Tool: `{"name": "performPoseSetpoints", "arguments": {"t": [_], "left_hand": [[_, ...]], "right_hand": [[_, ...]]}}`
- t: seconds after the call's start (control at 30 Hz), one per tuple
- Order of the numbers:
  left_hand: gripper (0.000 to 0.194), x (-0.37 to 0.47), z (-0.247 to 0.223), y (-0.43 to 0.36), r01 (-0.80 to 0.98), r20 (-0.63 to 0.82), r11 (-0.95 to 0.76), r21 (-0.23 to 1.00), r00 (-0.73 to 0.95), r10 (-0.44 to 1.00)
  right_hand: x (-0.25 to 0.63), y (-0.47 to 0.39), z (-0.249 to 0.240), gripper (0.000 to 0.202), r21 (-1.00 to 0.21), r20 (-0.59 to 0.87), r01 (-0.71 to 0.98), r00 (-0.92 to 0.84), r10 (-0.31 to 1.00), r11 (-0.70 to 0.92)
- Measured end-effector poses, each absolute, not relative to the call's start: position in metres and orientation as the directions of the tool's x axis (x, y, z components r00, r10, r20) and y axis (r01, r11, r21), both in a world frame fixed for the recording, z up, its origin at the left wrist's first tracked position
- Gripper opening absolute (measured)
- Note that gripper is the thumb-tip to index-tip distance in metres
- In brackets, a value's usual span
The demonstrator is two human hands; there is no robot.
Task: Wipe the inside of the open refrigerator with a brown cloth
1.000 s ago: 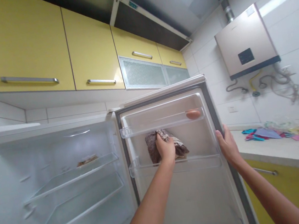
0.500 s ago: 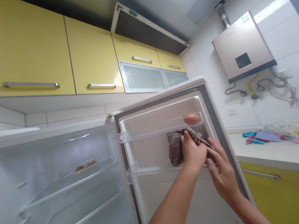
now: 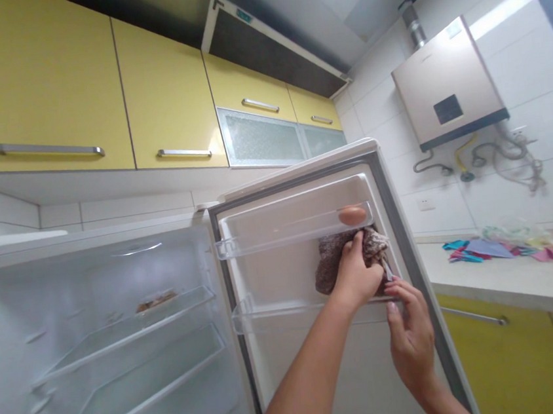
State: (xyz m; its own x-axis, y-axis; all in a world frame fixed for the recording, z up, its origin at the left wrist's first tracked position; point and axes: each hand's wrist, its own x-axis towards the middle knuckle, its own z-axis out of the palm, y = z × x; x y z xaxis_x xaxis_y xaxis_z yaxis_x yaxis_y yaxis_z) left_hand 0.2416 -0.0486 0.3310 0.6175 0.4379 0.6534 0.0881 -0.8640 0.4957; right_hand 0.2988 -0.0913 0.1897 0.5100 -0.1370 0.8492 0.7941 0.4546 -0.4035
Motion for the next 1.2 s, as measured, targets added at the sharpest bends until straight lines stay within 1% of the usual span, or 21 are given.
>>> {"name": "performPoseSetpoints", "arguments": {"t": [0.1,0.2,0.27,0.43,0.5,0.6,0.7,0.87,0.97,1.07,1.13,1.2], "left_hand": [[0.082,0.225,0.329,-0.034,0.211,0.645,-0.835,0.508,0.55,0.531],[0.087,0.205,0.326,-0.016,0.381,0.627,-0.782,0.493,0.467,0.623],[0.087,0.192,0.325,-0.005,0.49,0.626,-0.728,0.48,0.39,0.675],[0.083,0.154,0.326,0.023,0.653,0.64,-0.608,0.451,0.238,0.731],[0.083,0.138,0.328,0.034,0.697,0.624,-0.545,0.466,0.178,0.761],[0.085,0.118,0.33,0.047,0.71,0.591,-0.473,0.522,0.098,0.8],[0.086,0.113,0.332,0.053,0.675,0.577,-0.449,0.586,0.042,0.816],[0.095,0.137,0.338,0.039,0.615,0.524,-0.394,0.683,-0.036,0.851],[0.093,0.162,0.339,0.019,0.599,0.508,-0.376,0.707,-0.06,0.859],[0.088,0.183,0.335,-0.005,0.585,0.537,-0.433,0.685,-0.004,0.844],[0.088,0.192,0.331,-0.019,0.574,0.571,-0.518,0.635,0.104,0.814],[0.087,0.198,0.326,-0.031,0.546,0.61,-0.626,0.557,0.242,0.754]], "right_hand": [[0.302,-0.095,0.189,0.023,-0.406,0.859,0.797,0.5,-0.11,0.448],[0.305,-0.097,0.19,0.024,-0.412,0.865,0.798,0.494,-0.085,0.439],[0.306,-0.096,0.19,0.024,-0.417,0.866,0.799,0.494,-0.078,0.433],[0.309,-0.093,0.189,0.024,-0.422,0.861,0.792,0.503,-0.079,0.441],[0.31,-0.092,0.188,0.025,-0.425,0.859,0.788,0.506,-0.074,0.445],[0.309,-0.093,0.189,0.024,-0.424,0.858,0.783,0.508,-0.075,0.456],[0.302,-0.094,0.192,0.023,-0.419,0.854,0.781,0.512,-0.09,0.463],[0.287,-0.092,0.199,0.022,-0.442,0.822,0.761,0.555,-0.125,0.475],[0.282,-0.092,0.199,0.023,-0.44,0.815,0.751,0.564,-0.132,0.493],[0.279,-0.094,0.197,0.023,-0.435,0.822,0.751,0.556,-0.122,0.497],[0.279,-0.096,0.195,0.023,-0.433,0.829,0.754,0.548,-0.11,0.493],[0.279,-0.097,0.193,0.024,-0.428,0.834,0.758,0.541,-0.108,0.492]]}}
